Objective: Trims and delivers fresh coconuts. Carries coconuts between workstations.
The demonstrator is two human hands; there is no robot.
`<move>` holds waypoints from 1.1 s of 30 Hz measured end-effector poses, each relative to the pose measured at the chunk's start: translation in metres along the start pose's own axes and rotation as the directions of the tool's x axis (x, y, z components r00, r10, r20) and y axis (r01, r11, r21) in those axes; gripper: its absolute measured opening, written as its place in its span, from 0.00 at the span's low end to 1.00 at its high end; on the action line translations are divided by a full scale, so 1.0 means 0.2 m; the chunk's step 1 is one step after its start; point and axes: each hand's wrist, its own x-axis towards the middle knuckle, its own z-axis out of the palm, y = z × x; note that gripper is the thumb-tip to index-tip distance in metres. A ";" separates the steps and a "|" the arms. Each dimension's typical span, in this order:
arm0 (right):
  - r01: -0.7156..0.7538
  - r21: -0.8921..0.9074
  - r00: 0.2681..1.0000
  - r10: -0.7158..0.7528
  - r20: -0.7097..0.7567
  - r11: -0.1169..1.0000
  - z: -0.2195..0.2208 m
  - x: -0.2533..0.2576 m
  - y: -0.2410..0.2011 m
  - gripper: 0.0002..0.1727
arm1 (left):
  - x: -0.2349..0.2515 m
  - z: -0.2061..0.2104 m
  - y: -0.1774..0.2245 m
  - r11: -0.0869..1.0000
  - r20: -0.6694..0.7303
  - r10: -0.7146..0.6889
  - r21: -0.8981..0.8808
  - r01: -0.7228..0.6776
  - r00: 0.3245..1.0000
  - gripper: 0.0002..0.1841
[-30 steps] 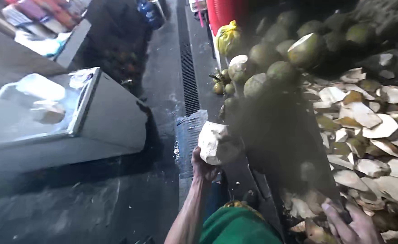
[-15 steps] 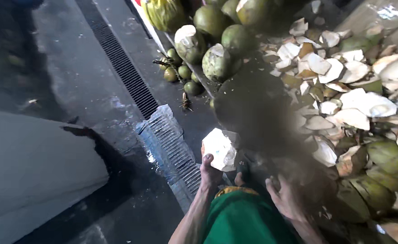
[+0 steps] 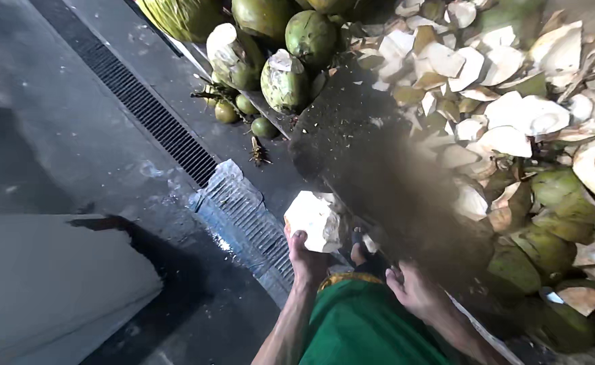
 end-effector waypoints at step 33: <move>0.188 0.251 0.976 -0.151 -0.158 0.950 -0.06 0.01 -0.02 0.22 | -0.04 0.11 0.04 0.985 -0.135 -0.140 -0.120 0.124 0.981 0.27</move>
